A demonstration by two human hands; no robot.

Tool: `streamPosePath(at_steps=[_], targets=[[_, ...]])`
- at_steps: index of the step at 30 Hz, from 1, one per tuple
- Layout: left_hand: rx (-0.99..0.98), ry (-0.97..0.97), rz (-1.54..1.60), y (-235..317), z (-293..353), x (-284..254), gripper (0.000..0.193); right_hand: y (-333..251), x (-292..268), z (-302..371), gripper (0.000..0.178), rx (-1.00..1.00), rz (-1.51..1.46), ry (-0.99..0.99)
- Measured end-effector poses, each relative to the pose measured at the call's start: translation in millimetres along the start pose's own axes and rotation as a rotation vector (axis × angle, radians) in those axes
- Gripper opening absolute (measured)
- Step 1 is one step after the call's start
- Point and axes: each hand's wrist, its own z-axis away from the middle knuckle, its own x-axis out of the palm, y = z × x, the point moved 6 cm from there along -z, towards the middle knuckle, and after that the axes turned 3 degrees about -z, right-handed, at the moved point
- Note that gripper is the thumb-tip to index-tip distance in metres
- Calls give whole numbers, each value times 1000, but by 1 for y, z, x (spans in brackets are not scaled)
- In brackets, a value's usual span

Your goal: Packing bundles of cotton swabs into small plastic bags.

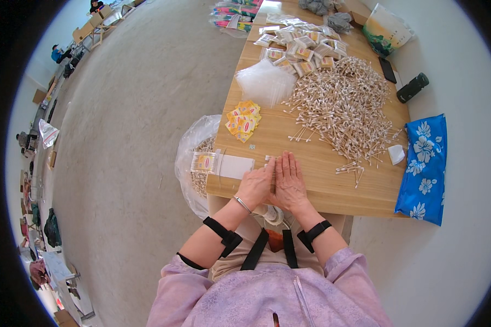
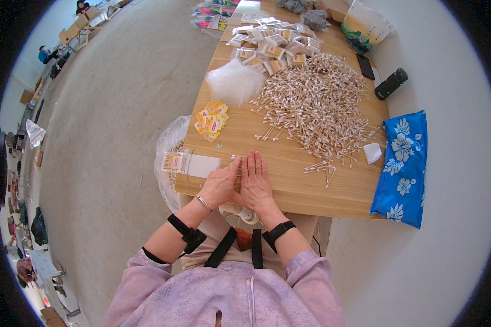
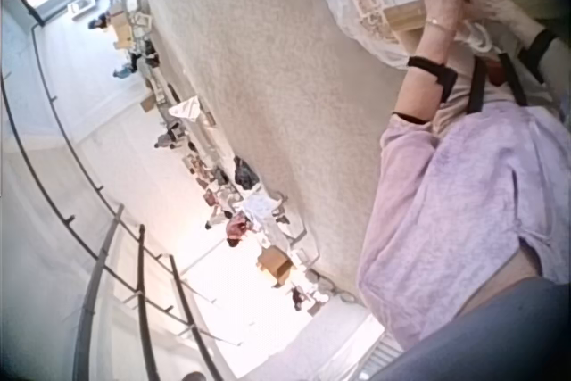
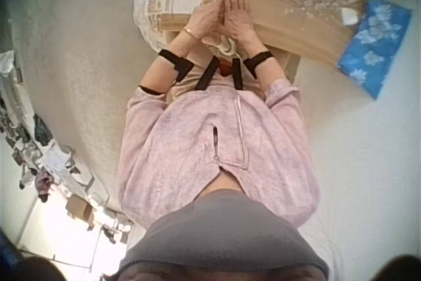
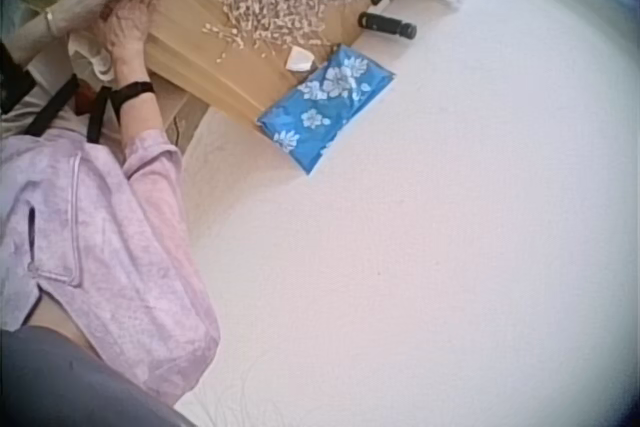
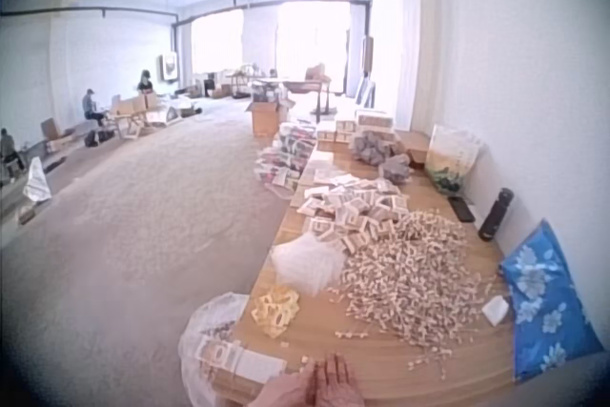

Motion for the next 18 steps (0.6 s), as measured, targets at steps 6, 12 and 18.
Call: streamPosePath(at_steps=[6,12,18], targets=[[-46,6,4,-1,-2,1,63,-4,-9,2,102,3,38,-18],[-24,95,48,-6,2,-1,54,-11,-9,12,96,-25,-116,-10],[-104,135,189,-9,5,-4,43,-11,-5,14,97,58,-70,-89]])
